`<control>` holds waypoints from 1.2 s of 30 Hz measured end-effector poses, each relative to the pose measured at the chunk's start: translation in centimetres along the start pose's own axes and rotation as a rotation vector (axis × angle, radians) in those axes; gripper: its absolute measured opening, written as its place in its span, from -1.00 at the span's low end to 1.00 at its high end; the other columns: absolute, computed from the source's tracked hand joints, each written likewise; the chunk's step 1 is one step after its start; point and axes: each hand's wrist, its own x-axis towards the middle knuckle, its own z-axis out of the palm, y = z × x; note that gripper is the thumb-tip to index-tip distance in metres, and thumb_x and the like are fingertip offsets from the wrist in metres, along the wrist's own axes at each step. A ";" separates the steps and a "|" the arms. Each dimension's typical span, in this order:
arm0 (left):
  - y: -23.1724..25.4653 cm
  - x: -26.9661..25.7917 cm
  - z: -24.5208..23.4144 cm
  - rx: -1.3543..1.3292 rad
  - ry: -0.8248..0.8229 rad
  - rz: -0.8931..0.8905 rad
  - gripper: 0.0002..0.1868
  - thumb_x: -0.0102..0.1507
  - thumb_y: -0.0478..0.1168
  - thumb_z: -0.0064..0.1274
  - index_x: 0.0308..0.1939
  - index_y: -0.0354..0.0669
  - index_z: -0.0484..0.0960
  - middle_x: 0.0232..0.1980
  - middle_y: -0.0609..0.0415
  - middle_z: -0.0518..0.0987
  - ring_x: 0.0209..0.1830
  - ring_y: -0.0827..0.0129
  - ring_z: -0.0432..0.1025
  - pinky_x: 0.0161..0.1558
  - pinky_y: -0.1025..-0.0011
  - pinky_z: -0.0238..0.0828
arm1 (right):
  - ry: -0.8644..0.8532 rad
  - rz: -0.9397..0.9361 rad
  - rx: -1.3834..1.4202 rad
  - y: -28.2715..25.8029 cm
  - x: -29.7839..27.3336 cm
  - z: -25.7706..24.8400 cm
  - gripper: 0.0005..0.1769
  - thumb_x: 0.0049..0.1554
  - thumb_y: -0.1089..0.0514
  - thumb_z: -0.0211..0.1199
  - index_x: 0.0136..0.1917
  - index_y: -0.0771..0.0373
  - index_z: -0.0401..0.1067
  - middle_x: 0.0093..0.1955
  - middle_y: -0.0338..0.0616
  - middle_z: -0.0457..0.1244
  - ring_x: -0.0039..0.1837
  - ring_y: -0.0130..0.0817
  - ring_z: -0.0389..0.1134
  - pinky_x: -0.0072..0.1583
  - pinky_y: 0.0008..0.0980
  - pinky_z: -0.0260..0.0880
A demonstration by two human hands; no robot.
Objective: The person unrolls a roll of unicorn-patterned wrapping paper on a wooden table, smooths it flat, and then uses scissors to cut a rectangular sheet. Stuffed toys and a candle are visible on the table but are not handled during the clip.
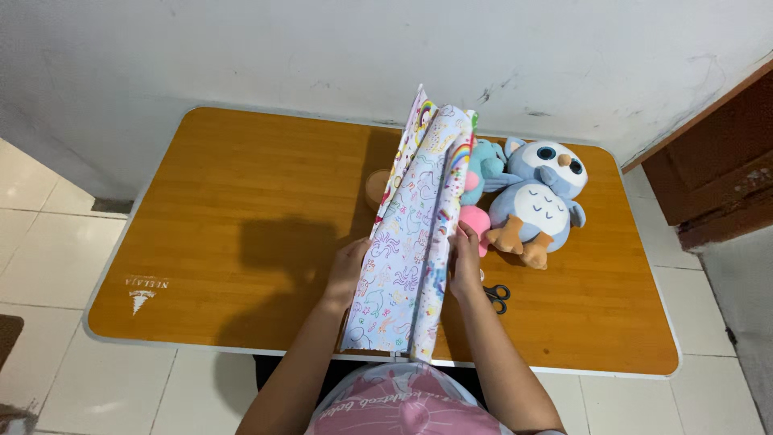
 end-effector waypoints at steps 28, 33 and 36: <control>0.5 -1.3 2.0 0.369 -0.080 0.344 -0.54 0.27 -0.40 0.06 0.25 -0.42 0.44 0.14 -0.14 0.61 0.13 0.36 0.52 0.11 0.46 0.46 | -0.271 -0.109 -0.213 1.4 -4.5 5.3 -0.62 0.13 0.02 0.26 0.15 0.26 0.44 0.06 -0.20 0.34 0.11 -0.44 0.32 0.18 -0.45 0.28; 1.9 -2.3 2.2 0.541 -0.025 0.278 -0.58 0.34 -0.34 -0.03 0.30 -0.33 0.44 0.14 -0.04 0.61 0.10 0.44 0.52 0.11 0.53 0.45 | -0.215 -0.142 -0.262 2.2 -3.6 4.5 -0.72 0.12 0.15 0.30 0.03 0.38 0.48 -0.09 -0.14 0.37 -0.08 -0.47 0.34 -0.02 -0.45 0.34; 3.9 -3.4 1.0 0.578 0.100 0.375 -0.60 0.32 -0.34 0.02 0.26 -0.32 0.51 -0.03 -0.04 0.68 -0.12 0.50 0.50 -0.08 0.53 0.45 | -0.069 -0.036 -0.212 1.5 -2.6 2.3 -0.76 0.16 0.17 0.27 0.04 0.38 0.48 -0.13 -0.13 0.35 -0.18 -0.46 0.30 -0.11 -0.45 0.32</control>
